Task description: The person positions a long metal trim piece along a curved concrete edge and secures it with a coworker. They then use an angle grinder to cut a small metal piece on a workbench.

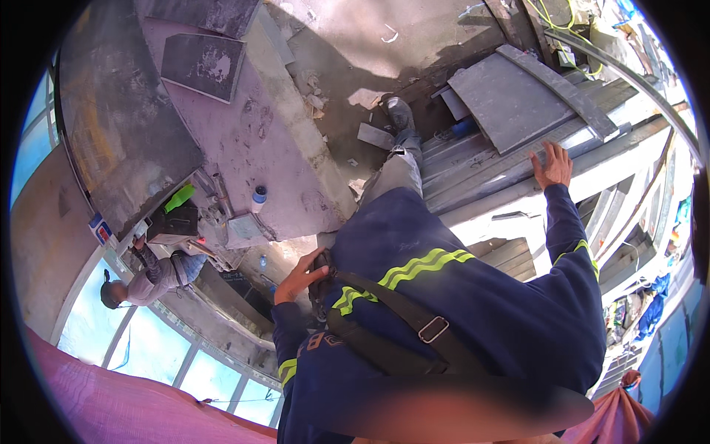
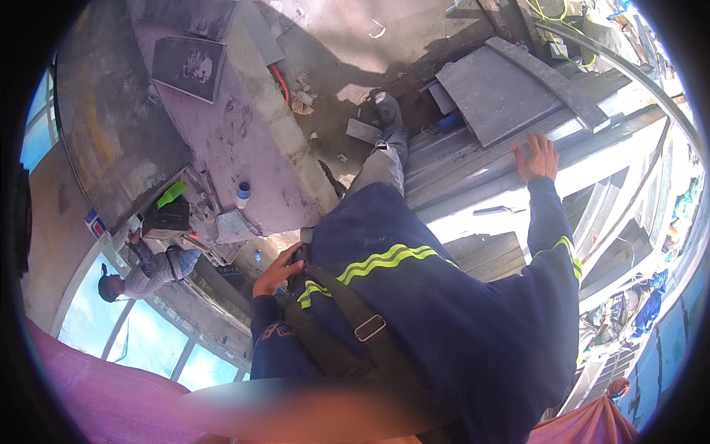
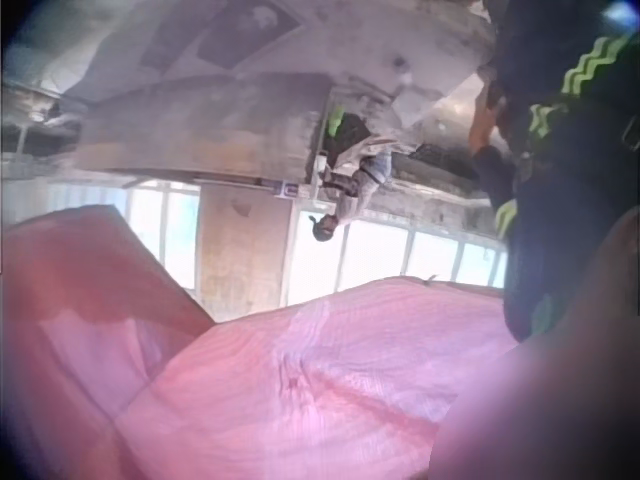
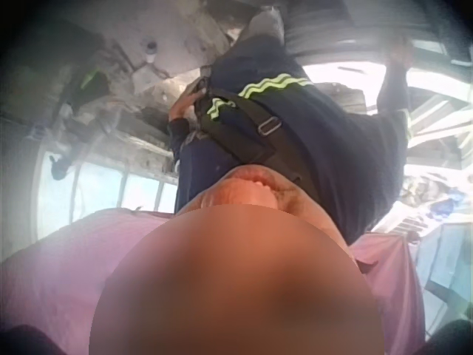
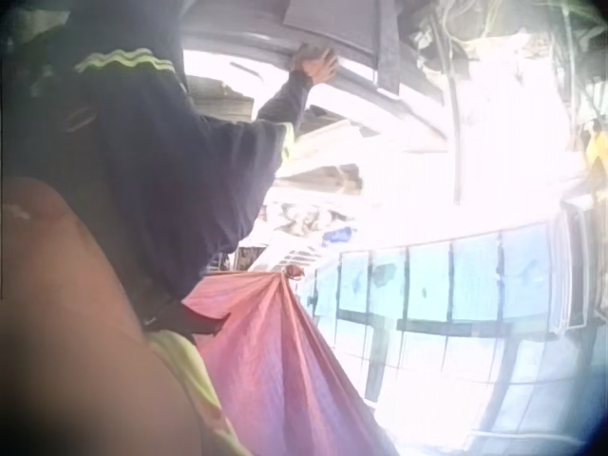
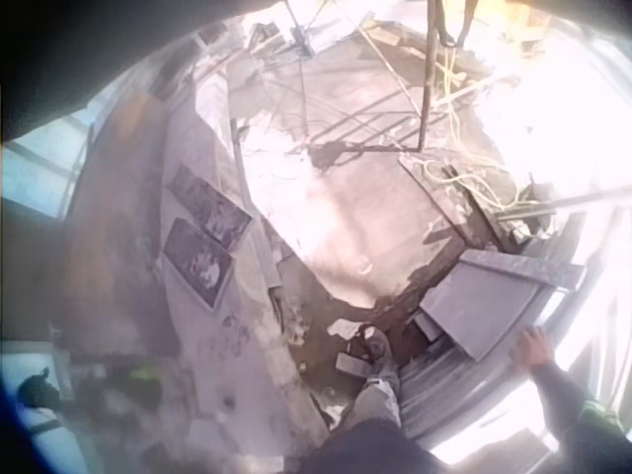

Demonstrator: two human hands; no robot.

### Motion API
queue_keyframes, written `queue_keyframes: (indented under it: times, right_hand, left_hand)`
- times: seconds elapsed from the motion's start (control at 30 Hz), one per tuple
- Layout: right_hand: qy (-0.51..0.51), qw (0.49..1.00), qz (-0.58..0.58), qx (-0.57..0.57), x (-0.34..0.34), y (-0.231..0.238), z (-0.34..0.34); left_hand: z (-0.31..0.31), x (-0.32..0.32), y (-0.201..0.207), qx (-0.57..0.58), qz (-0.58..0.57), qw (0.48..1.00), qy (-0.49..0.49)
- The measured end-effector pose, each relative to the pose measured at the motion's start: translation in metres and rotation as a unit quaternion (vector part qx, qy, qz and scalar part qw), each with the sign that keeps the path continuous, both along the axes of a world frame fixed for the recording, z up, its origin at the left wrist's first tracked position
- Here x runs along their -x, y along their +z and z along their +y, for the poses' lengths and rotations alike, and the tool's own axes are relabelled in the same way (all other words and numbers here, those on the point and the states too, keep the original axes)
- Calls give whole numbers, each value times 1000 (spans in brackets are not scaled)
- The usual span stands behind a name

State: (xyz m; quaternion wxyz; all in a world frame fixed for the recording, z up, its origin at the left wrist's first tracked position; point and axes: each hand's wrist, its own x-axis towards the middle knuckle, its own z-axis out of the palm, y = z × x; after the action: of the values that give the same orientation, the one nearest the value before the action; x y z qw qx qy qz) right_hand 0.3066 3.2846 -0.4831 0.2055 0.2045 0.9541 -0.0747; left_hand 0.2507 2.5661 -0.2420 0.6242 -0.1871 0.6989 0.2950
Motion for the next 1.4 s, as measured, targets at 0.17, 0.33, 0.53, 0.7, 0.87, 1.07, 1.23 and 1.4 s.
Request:
queue_keyframes:
  times: [0.17,0.33,0.53,0.7,0.87,1.07,1.23,1.4]
  right_hand:
    - [-5,1000,-7,-7,-5,4,2]
    - [-30,999,-19,-1,-9,-1,4]
    - [-28,999,-22,-3,-6,1,5]
    - [-40,999,13,6,-3,4,4]
    - [-48,997,65,8,-12,2,4]
    - [-62,993,100,20,-11,5,5]
    - [-77,995,58,15,-6,8,2]
    - [-118,991,-60,8,13,-7,12]
  left_hand:
    - [29,-11,2,35,-4,998,51]
    - [73,-25,-2,41,-44,986,158]
    - [114,-26,-25,2,-68,967,244]
    - [141,-7,-45,-43,14,975,218]
    - [154,28,-79,-58,62,977,197]
    - [165,91,-119,-36,211,968,128]
    - [149,153,-119,87,340,933,85]
    - [95,202,-123,225,470,835,177]
